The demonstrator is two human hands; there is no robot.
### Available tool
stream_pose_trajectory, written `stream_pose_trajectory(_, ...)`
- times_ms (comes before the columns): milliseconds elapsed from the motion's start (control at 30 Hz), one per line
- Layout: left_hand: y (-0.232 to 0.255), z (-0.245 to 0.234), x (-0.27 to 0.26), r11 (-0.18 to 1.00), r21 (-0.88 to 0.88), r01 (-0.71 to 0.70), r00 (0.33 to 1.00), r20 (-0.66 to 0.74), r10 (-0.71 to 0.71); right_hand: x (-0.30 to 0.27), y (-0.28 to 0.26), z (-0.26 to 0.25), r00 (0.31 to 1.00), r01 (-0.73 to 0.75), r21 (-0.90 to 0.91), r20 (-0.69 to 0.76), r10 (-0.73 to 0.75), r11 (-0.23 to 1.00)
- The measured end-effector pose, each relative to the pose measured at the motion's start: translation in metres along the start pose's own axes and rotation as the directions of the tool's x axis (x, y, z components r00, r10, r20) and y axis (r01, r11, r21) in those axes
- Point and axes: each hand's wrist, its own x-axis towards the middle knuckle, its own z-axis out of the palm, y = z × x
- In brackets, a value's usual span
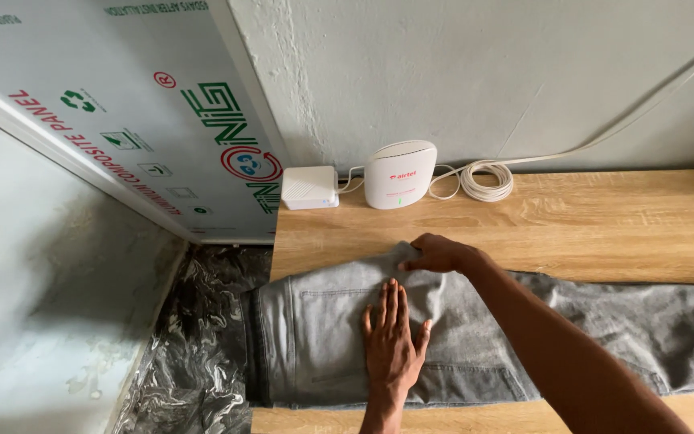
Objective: Folding a pair of grey trousers on a wooden table.
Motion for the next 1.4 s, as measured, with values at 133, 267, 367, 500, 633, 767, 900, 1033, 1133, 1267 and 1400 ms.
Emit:
stream_pose_trajectory(133, 0.002, -0.005, 0.001, 0.999, -0.018, 0.028, 0.998, 0.052, -0.027, 0.005, 0.010, 0.004, 0.983, 0.087, -0.088, -0.154, -0.100, 0.992)
stream_pose_trajectory(267, 0.001, -0.004, 0.001, 1.000, -0.001, 0.019, 0.999, 0.039, -0.019, -0.009, 0.002, 0.008, 0.946, 0.101, -0.033, -0.307, -0.106, 0.994)
stream_pose_trajectory(367, 0.000, -0.003, 0.000, 1.000, 0.006, 0.016, 0.999, 0.031, -0.016, -0.014, -0.002, 0.015, 0.907, 0.032, -0.071, -0.418, -0.058, 0.997)
stream_pose_trajectory(500, 0.002, -0.005, 0.002, 1.000, 0.016, 0.026, 0.997, 0.069, -0.027, -0.010, 0.023, 0.010, 0.885, 0.253, -0.028, -0.397, -0.243, 0.967)
stream_pose_trajectory(633, 0.002, -0.001, 0.000, 0.998, 0.069, -0.009, 0.998, 0.058, 0.005, -0.043, 0.049, -0.016, 0.970, 0.223, -0.033, -0.092, -0.225, 0.974)
stream_pose_trajectory(767, 0.001, -0.003, 0.004, 0.998, 0.063, -0.001, 0.997, 0.071, -0.003, -0.070, 0.057, -0.018, 0.970, 0.199, -0.019, -0.137, -0.199, 0.980)
stream_pose_trajectory(900, 0.004, -0.004, 0.005, 0.996, 0.092, 0.006, 0.994, 0.105, -0.016, -0.097, 0.057, -0.033, 0.986, 0.154, -0.081, -0.047, -0.158, 0.985)
stream_pose_trajectory(1033, 0.002, 0.004, 0.004, 0.994, 0.112, -0.003, 0.995, 0.104, -0.008, -0.113, 0.107, -0.031, 0.984, 0.133, -0.059, -0.113, -0.139, 0.989)
stream_pose_trajectory(1133, 0.007, 0.005, 0.009, 0.986, 0.167, -0.016, 0.998, 0.068, 0.005, -0.137, 0.132, -0.039, 0.987, 0.067, -0.150, -0.133, -0.087, 0.986)
stream_pose_trajectory(1267, 0.025, -0.003, 0.037, 0.964, 0.224, 0.141, 0.951, 0.241, -0.195, -0.180, 0.160, -0.058, 0.998, 0.025, -0.099, -0.059, -0.031, 0.995)
stream_pose_trajectory(1400, 0.013, 0.039, 0.056, 0.989, 0.144, -0.042, 0.997, 0.071, 0.032, -0.219, 0.186, -0.064, 0.996, 0.010, -0.051, -0.088, -0.015, 0.999)
